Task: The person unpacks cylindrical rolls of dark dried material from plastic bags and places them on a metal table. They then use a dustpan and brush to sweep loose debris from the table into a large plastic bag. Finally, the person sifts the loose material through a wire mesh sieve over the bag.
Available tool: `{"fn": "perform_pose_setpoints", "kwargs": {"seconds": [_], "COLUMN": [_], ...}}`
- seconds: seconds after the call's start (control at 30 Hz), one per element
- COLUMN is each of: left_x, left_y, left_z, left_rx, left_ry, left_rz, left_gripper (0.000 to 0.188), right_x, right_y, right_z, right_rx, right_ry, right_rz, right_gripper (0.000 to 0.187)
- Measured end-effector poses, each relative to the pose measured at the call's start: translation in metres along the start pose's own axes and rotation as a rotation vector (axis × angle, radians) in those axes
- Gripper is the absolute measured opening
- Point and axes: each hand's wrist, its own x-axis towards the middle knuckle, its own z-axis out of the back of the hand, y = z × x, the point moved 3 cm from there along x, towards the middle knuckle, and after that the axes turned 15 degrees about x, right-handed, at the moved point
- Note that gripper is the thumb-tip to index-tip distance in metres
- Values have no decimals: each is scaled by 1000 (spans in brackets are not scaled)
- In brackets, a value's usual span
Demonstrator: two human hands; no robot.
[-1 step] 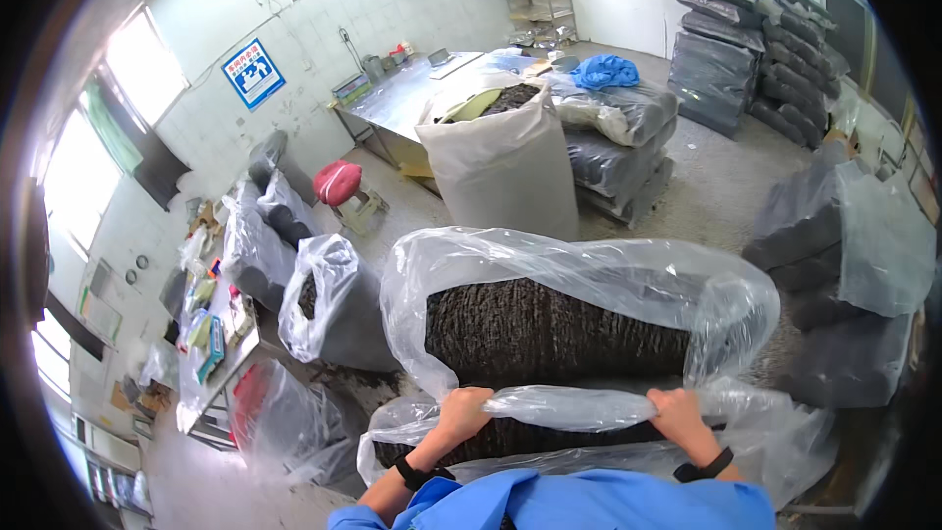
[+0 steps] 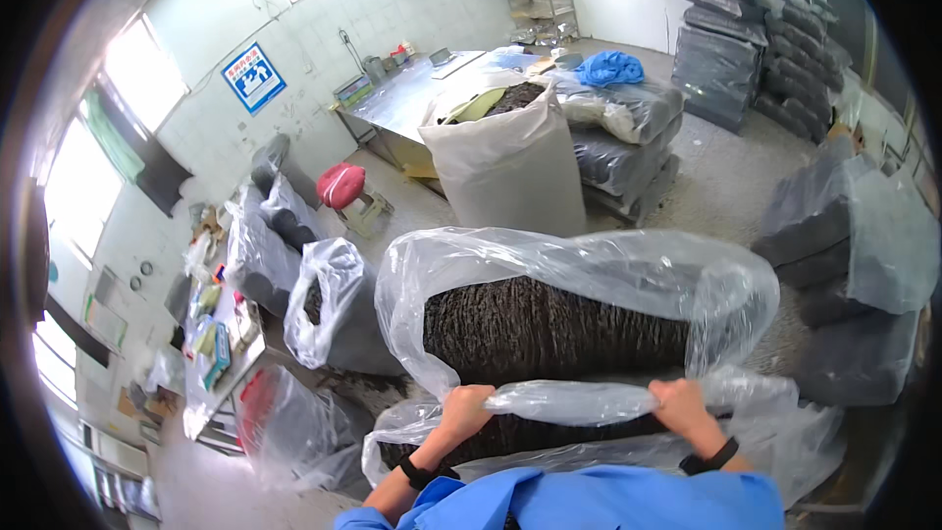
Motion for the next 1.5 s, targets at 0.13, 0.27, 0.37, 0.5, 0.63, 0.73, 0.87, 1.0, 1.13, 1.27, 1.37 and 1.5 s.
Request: {"fn": "perform_pose_setpoints", "kwargs": {"seconds": [0.13, 0.27, 0.37, 0.5, 0.63, 0.73, 0.87, 1.0, 1.13, 1.27, 1.37, 1.5], "left_x": [73, 159, 248, 360, 404, 411, 361, 290, 302, 348, 370, 354], "left_y": [103, 203, 259, 347, 420, 376, 205, 136, 149, 212, 167, 71], "left_z": [-8, -26, -47, -70, -70, -51, 7, -44, -99, -130, -128, -104], "left_rx": [25, -9, 74, 342, 373, 517, 370, 265, 377, 529, 668, 787], "left_ry": [-26, 6, -36, -148, -74, -114, -356, 375, 312, 575, 481, -151], "left_rz": [88, 206, 138, 202, 225, 133, -170, -340, -681, -847, -890, -752], "left_gripper": [13, 12, 14, 24, 32, 69, 78, 98, 65, 62, 65, 68], "right_x": [148, 276, 364, 480, 507, 445, 300, 182, 82, -38, -149, -294], "right_y": [-7, -14, -63, -72, -33, -27, -40, -22, 16, 59, 87, 155], "right_z": [-42, -81, -123, -141, -113, -64, -57, -113, -175, -261, -351, -441], "right_rx": [-53, -121, -229, -248, -137, -101, -222, -123, -41, 182, 453, 574], "right_ry": [41, 65, 24, -65, -280, -400, -363, -201, -184, -370, -292, -376], "right_rz": [96, 100, 118, 190, 352, 355, 267, -195, -682, -1154, -1659, -2078], "right_gripper": [13, 9, 7, 30, 43, 26, 18, 19, 20, 19, 28, 36]}}
